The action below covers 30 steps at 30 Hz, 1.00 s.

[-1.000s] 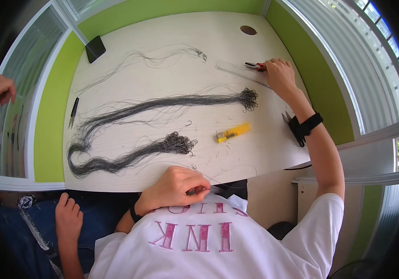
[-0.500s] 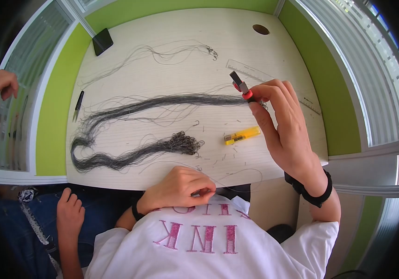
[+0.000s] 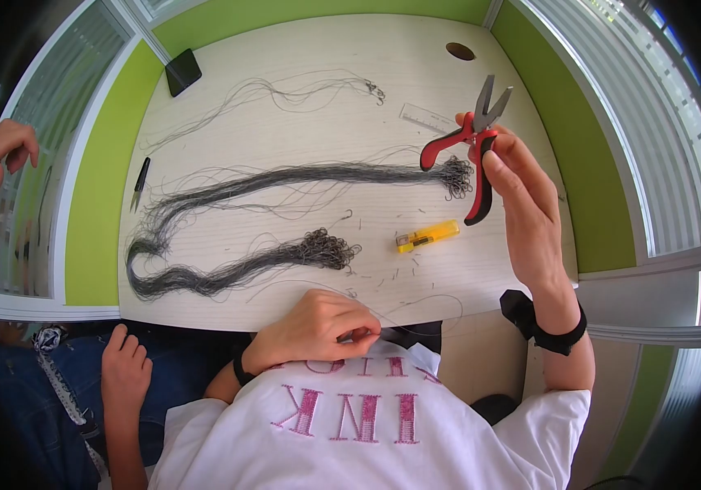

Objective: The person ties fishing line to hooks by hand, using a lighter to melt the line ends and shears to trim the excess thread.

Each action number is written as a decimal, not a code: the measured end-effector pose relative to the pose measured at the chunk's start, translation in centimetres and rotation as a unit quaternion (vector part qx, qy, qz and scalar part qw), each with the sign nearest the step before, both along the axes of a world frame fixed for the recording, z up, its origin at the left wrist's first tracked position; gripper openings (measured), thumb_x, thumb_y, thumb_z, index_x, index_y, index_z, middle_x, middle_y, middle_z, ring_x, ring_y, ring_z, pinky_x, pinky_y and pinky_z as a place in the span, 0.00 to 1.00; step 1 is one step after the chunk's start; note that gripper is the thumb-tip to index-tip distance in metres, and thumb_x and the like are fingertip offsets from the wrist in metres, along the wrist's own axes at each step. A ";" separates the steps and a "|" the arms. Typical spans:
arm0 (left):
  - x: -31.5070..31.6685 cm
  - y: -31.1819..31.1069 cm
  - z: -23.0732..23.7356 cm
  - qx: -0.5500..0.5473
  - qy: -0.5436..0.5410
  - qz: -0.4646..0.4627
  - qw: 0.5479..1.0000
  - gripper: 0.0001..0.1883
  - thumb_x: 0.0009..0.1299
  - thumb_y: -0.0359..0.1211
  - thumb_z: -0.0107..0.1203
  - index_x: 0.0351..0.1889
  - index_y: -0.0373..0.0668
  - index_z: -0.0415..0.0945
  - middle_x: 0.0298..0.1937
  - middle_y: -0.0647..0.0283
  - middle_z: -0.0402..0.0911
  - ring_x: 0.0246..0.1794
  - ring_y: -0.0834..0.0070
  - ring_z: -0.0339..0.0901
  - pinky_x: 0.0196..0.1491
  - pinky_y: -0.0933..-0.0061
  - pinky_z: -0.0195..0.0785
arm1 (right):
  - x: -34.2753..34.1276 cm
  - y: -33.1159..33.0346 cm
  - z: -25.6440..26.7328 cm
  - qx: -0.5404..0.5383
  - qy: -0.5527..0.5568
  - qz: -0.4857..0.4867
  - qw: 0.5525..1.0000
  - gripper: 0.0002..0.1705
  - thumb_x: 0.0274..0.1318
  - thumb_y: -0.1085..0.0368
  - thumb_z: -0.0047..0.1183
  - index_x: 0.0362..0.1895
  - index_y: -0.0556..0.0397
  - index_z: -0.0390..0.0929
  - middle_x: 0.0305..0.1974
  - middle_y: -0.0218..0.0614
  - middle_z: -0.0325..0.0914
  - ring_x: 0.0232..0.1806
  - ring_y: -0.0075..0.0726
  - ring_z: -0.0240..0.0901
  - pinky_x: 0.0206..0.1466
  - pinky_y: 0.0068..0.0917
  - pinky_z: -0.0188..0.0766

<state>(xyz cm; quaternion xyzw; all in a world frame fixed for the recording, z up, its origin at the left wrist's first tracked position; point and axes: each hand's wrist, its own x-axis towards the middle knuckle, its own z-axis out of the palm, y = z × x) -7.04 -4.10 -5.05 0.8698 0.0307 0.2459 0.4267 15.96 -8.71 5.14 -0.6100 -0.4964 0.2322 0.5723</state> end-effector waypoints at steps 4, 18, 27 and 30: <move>0.1 -0.1 -0.1 -0.003 -0.002 0.000 1.000 0.06 0.50 0.25 0.59 0.23 0.43 0.74 0.17 0.68 0.74 0.16 0.76 0.73 0.20 0.78 0.65 | 0.5 0.7 0.0 0.075 0.218 0.150 0.961 0.17 0.63 0.60 0.28 0.42 0.56 0.67 0.46 0.46 0.71 0.49 0.40 0.69 0.58 0.38 0.60; 0.2 -0.1 -0.1 -0.001 0.018 -0.002 1.000 0.03 0.52 0.27 0.56 0.24 0.43 0.73 0.19 0.67 0.74 0.18 0.70 0.73 0.23 0.73 0.67 | 6.3 -4.4 0.5 -0.062 -0.457 0.103 0.881 0.23 0.34 0.78 0.61 0.33 0.54 0.60 0.27 0.38 0.66 0.30 0.44 0.66 0.37 0.35 0.66; 0.1 -0.1 -0.3 -0.005 0.001 0.000 1.000 0.05 0.51 0.25 0.59 0.24 0.42 0.74 0.17 0.67 0.74 0.16 0.76 0.73 0.20 0.77 0.65 | 6.7 -2.6 -1.0 -0.160 -0.451 -0.001 0.878 0.17 0.46 0.70 0.57 0.39 0.58 0.65 0.33 0.43 0.71 0.36 0.43 0.70 0.41 0.33 0.67; 0.2 -0.2 -0.2 -0.003 -0.004 -0.001 1.000 0.05 0.51 0.25 0.59 0.23 0.42 0.74 0.16 0.67 0.74 0.15 0.76 0.73 0.19 0.77 0.64 | 9.3 -1.3 -1.1 -0.241 -0.451 -0.074 0.856 0.17 0.55 0.59 0.51 0.39 0.61 0.67 0.35 0.46 0.71 0.38 0.47 0.69 0.44 0.34 0.65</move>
